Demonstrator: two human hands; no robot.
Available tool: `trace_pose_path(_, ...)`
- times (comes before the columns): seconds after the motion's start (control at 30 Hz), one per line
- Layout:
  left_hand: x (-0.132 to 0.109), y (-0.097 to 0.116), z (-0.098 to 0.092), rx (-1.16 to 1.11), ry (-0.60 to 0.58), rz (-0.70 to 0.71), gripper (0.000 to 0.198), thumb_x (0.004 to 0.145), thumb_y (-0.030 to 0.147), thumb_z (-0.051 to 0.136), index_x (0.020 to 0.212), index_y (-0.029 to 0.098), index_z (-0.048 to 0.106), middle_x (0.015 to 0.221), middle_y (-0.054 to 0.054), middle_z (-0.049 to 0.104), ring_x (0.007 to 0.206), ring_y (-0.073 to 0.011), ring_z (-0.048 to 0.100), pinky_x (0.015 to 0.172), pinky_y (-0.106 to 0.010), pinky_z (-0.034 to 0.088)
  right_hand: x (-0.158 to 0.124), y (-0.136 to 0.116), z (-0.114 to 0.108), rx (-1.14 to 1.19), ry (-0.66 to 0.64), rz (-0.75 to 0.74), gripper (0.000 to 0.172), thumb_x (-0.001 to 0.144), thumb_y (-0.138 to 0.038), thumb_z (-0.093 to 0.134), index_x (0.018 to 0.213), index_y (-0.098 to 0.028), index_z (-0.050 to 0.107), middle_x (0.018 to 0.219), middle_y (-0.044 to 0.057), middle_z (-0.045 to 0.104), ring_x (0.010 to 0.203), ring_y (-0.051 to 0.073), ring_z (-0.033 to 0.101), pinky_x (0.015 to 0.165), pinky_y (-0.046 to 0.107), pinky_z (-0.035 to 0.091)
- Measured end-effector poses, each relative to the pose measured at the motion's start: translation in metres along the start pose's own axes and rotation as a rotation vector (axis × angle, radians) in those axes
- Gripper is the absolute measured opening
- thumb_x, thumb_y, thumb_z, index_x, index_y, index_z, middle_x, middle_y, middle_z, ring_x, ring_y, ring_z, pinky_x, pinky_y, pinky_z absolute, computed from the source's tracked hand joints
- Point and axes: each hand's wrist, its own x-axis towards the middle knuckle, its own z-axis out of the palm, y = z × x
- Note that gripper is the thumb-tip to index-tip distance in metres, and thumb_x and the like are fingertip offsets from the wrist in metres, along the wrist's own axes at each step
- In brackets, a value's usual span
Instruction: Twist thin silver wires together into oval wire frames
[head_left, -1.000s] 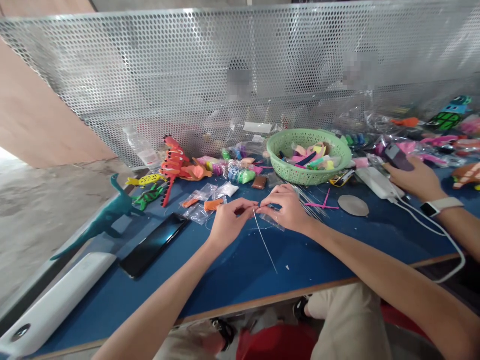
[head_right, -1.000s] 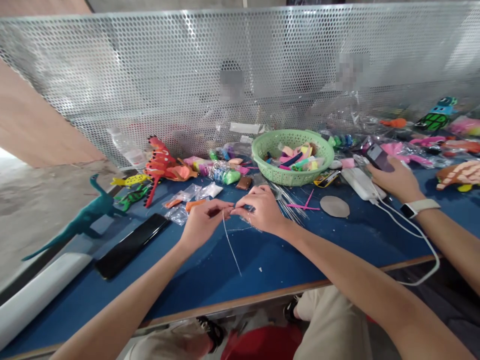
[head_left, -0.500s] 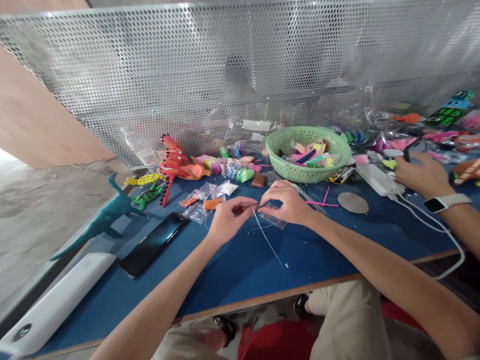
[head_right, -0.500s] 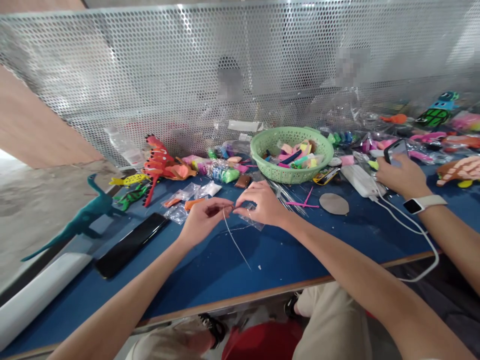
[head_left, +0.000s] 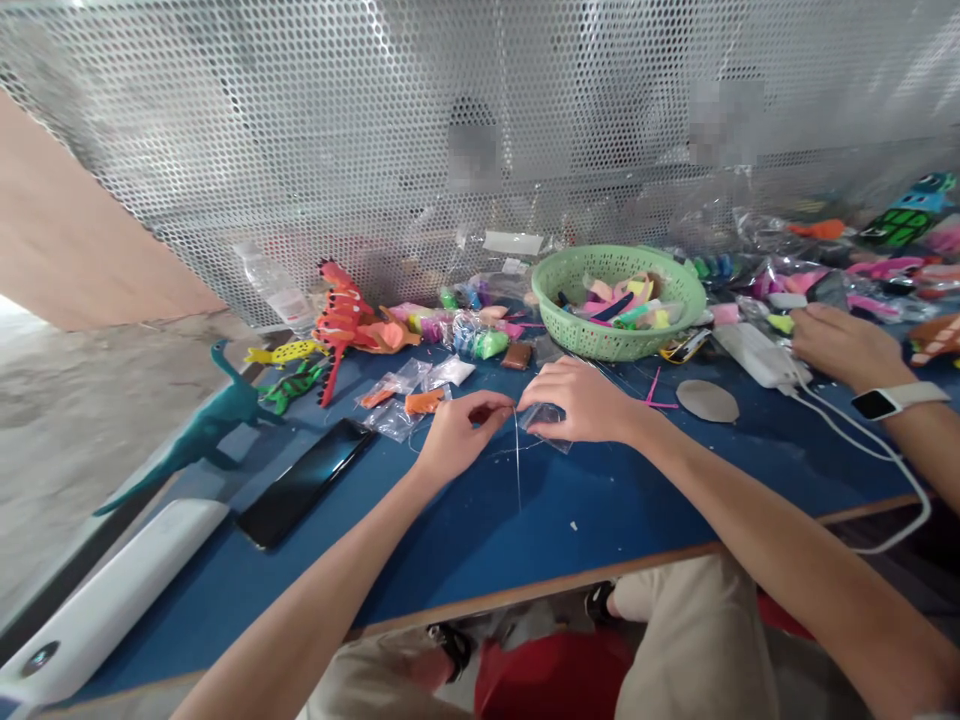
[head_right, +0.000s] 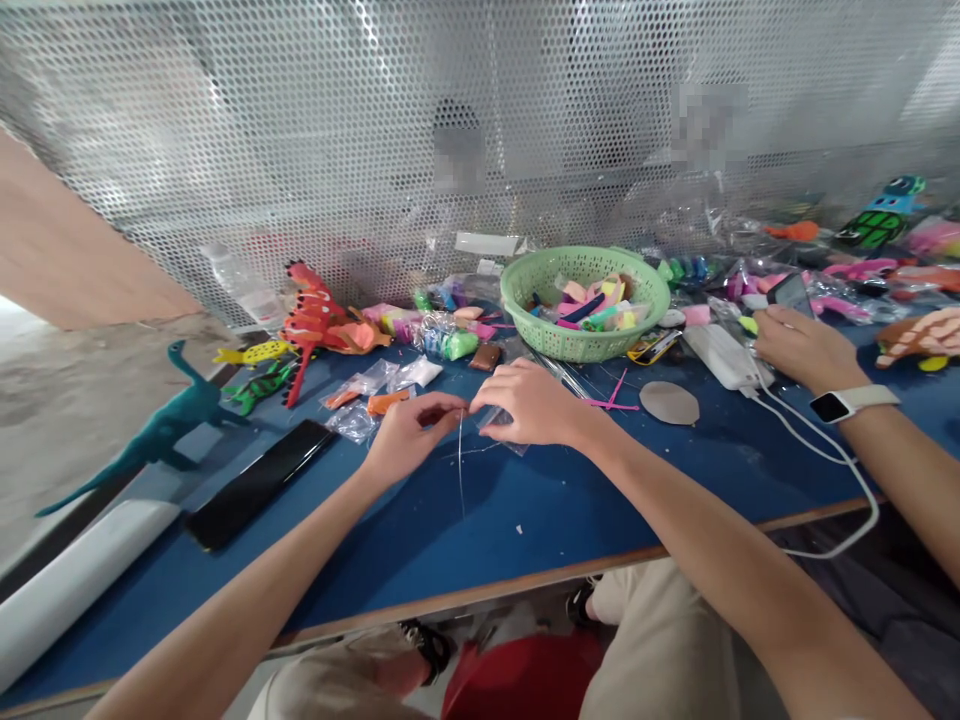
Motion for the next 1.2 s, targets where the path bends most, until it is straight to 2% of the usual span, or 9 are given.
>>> trace_pose_path(0.17, -0.0007, -0.0005, 0.0024, -0.004, -0.013, -0.015, 0.019, 0.091, 0.028, 0.062, 0.1, 0.021, 0.076, 0.09, -0.001, 0.077, 0.077, -0.0151, 0.07, 0.076, -0.026, 0.056, 0.0002, 0.0005, 0.0027, -0.129, -0.013, -0.049, 0.019, 0.097, -0.035, 0.06, 0.104, -0.022, 0.073, 0.102, 0.002, 0.077, 0.096, 0.021, 0.064, 0.09, 0.036, 0.036)
trace_pose_path(0.37, -0.0008, -0.0036, 0.0017, -0.006, -0.029, -0.001, 0.019, 0.091, 0.027, 0.061, 0.099, 0.021, 0.077, 0.09, -0.001, 0.078, 0.077, -0.0151, 0.07, 0.075, -0.026, 0.056, 0.0006, -0.0026, 0.0036, -0.138, -0.005, -0.088, 0.023, 0.101, -0.037, 0.056, 0.105, -0.023, 0.073, 0.103, 0.001, 0.078, 0.093, 0.019, 0.065, 0.089, 0.036, 0.034)
trace_pose_path(0.73, -0.0039, 0.0042, -0.0017, 0.008, 0.006, 0.055, 0.017, 0.089, 0.024, 0.065, 0.097, 0.021, 0.079, 0.089, -0.001, 0.079, 0.076, -0.0149, 0.072, 0.07, -0.024, 0.056, 0.0024, -0.0074, 0.0037, 0.06, 0.029, 0.048, 0.027, 0.103, -0.035, 0.051, 0.101, -0.02, 0.074, 0.082, 0.004, 0.074, 0.076, 0.017, 0.062, 0.085, 0.033, 0.036)
trace_pose_path(1.0, -0.0044, 0.0056, -0.0025, -0.031, -0.014, 0.056, 0.02, 0.089, 0.033, 0.068, 0.101, 0.022, 0.079, 0.097, -0.003, 0.079, 0.082, -0.0171, 0.073, 0.071, -0.025, 0.058, 0.0009, -0.0083, 0.0045, 0.141, 0.044, 0.076, 0.021, 0.101, -0.028, 0.054, 0.098, -0.02, 0.073, 0.083, 0.002, 0.074, 0.077, 0.016, 0.061, 0.085, 0.033, 0.036)
trace_pose_path(1.2, -0.004, 0.0041, -0.003, 0.032, -0.036, 0.086, 0.018, 0.09, 0.033, 0.068, 0.101, 0.024, 0.079, 0.094, -0.002, 0.079, 0.078, -0.0149, 0.072, 0.07, -0.024, 0.055, 0.0015, -0.0081, 0.0077, 0.256, 0.034, 0.143, 0.023, 0.099, -0.029, 0.057, 0.084, -0.022, 0.073, 0.079, -0.001, 0.076, 0.079, 0.017, 0.063, 0.091, 0.036, 0.036)
